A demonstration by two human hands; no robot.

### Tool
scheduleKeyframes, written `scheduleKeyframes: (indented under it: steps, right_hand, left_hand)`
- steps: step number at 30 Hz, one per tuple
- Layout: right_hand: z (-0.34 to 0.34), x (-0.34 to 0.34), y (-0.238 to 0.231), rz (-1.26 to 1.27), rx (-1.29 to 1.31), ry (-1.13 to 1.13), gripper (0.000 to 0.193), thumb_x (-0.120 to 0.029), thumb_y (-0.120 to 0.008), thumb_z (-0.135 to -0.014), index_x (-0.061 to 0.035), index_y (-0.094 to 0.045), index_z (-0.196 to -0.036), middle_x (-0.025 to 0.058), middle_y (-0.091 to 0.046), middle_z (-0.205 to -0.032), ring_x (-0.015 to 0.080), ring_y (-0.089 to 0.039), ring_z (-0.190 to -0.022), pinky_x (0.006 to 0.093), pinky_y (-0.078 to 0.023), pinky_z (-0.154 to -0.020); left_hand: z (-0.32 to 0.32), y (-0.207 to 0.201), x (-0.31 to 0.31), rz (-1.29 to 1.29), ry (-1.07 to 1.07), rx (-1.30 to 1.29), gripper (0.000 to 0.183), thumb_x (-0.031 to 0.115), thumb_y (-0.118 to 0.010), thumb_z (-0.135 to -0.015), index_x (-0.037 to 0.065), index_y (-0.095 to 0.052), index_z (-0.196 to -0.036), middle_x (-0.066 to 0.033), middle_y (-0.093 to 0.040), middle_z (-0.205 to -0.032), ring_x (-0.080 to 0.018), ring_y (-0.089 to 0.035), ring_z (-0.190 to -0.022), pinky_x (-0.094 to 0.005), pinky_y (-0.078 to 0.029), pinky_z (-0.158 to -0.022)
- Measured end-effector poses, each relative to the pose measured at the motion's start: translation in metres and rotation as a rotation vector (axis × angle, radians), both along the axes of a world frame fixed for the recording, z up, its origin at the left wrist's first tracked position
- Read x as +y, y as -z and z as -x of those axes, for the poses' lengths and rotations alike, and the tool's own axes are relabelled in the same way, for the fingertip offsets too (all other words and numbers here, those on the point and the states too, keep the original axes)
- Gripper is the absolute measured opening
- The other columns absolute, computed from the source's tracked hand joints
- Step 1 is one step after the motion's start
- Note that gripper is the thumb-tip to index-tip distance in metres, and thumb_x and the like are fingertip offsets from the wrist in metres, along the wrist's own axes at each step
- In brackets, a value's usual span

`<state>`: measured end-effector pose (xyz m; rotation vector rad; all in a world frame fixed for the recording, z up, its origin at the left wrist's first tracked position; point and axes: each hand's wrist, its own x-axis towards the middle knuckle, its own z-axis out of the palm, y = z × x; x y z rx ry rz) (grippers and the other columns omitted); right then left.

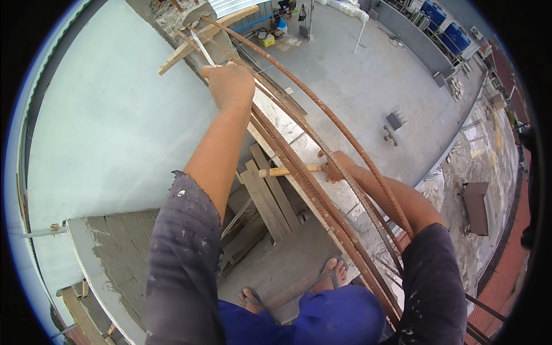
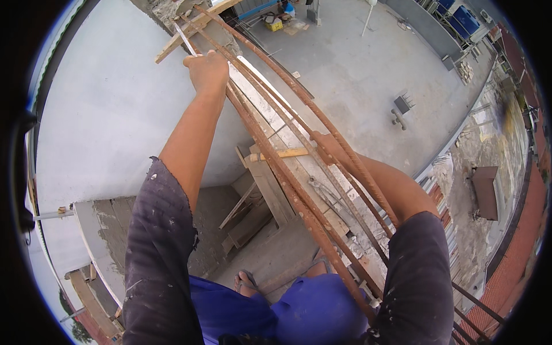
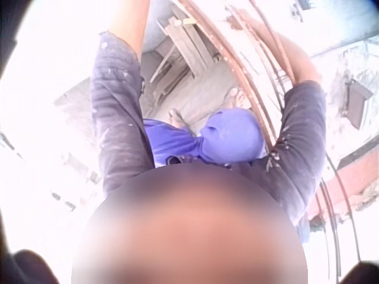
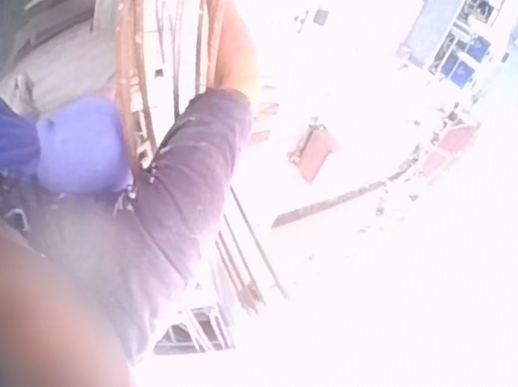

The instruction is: The person sits on the floor and ties rebar rods together using wire and pliers. They also use a hammer to drive nails into wooden supports to secure the rebar framework.

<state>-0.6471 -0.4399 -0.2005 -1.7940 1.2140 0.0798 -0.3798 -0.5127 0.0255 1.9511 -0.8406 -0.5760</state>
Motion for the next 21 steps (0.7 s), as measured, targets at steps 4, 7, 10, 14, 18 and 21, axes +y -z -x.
scheduleKeyframes:
  steps: [4, 7, 10, 14, 18, 21]
  right_hand:
    - [-0.005, 0.007, 0.008, 0.406, 0.215, -0.371, 0.033, -0.024, -0.060, -0.099, -0.0066, -0.053, -0.126, 0.0221, -0.070, -0.084, 0.0375, -0.072, -0.082, 0.0481, -0.058, -0.070]
    - [-0.008, 0.004, 0.017, 0.099, 0.387, -0.086, 0.039, -0.033, -0.053, -0.100, -0.0100, -0.060, -0.131, 0.0274, -0.067, -0.123, 0.0425, -0.061, -0.124, 0.0508, -0.048, -0.104]
    - [0.006, -0.006, 0.011, 0.338, 0.401, -0.268, 0.041, -0.034, -0.056, -0.096, -0.0027, -0.063, -0.122, 0.0261, -0.071, -0.103, 0.0462, -0.069, -0.103, 0.0537, -0.055, -0.091]
    - [0.044, -0.016, -0.018, 0.488, 0.292, -0.170, 0.043, -0.038, -0.064, -0.095, -0.0030, -0.054, -0.119, 0.0303, -0.069, -0.086, 0.0511, -0.068, -0.091, 0.0579, -0.054, -0.079]
    - [0.059, -0.012, -0.032, 0.608, 0.236, -0.082, 0.047, -0.036, -0.073, -0.090, -0.0031, -0.053, -0.117, 0.0325, -0.067, -0.085, 0.0524, -0.067, -0.087, 0.0596, -0.053, -0.076]
    - [0.066, -0.015, -0.030, 0.579, 0.471, -0.101, 0.041, -0.033, -0.071, -0.090, -0.0045, -0.053, -0.114, 0.0321, -0.067, -0.084, 0.0519, -0.067, -0.086, 0.0594, -0.053, -0.074]
  left_hand:
    - [0.002, -0.005, 0.002, -0.011, 0.007, 0.029, 0.044, 0.018, -0.053, -0.102, -0.009, -0.031, -0.128, -0.0363, -0.055, -0.129, -0.0427, -0.063, -0.119, -0.0466, -0.051, -0.100]
    - [0.003, -0.003, 0.000, -0.009, -0.006, 0.065, 0.047, 0.022, -0.054, -0.102, -0.009, -0.030, -0.129, -0.0374, -0.055, -0.130, -0.0437, -0.063, -0.119, -0.0477, -0.051, -0.099]
    - [0.002, -0.001, 0.004, 0.043, -0.011, -0.032, 0.062, 0.035, -0.062, -0.099, -0.008, -0.030, -0.131, -0.0315, -0.057, -0.135, -0.0436, -0.062, -0.124, -0.0483, -0.049, -0.106]
    - [0.001, -0.003, 0.009, 0.054, 0.007, -0.110, 0.064, 0.033, -0.069, -0.096, -0.004, -0.031, -0.132, -0.0271, -0.057, -0.131, -0.0429, -0.068, -0.113, -0.0503, -0.057, -0.097]
    - [0.001, -0.006, 0.009, 0.027, -0.004, -0.088, 0.065, 0.027, -0.073, -0.092, -0.004, -0.032, -0.131, -0.0259, -0.057, -0.129, -0.0422, -0.069, -0.110, -0.0496, -0.059, -0.094]
    - [0.000, -0.006, 0.008, -0.004, 0.006, -0.095, 0.063, 0.025, -0.073, -0.091, -0.003, -0.033, -0.130, -0.0260, -0.057, -0.129, -0.0421, -0.070, -0.107, -0.0494, -0.061, -0.091]
